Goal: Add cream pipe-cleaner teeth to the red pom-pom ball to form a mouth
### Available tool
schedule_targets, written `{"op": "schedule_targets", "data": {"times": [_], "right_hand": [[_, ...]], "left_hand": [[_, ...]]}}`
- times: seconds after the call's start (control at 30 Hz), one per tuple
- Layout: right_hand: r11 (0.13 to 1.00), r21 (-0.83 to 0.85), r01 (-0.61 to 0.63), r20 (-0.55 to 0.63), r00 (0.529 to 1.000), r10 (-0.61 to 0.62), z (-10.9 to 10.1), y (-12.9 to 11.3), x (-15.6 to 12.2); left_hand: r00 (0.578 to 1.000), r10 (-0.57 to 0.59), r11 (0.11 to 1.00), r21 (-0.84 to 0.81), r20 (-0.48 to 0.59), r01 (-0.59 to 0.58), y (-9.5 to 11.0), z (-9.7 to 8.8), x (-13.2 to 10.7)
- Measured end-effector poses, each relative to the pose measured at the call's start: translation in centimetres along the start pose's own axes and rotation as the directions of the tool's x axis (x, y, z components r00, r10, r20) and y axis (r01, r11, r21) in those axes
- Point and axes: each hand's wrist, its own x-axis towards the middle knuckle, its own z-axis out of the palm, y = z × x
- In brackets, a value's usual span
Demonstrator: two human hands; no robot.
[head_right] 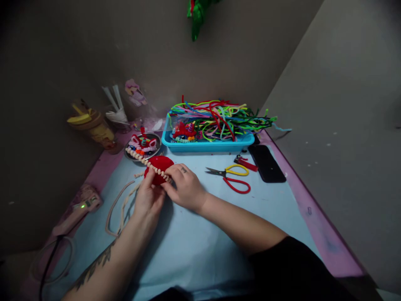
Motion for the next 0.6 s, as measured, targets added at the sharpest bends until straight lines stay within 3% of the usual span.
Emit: {"op": "schedule_targets", "data": {"times": [0.13, 0.6], "right_hand": [[0.998, 0.005, -0.062, 0.024, 0.998, 0.062, 0.1, -0.1, 0.3], [0.981, 0.029, -0.193, -0.017, 0.981, 0.194, -0.7, 0.7, 0.4]], "left_hand": [[0.996, 0.029, 0.999, 0.022, 0.085, -0.031, -0.8, -0.3, -0.5], [0.989, 0.065, 0.996, 0.058, 0.130, -0.073, -0.7, -0.9, 0.4]]}}
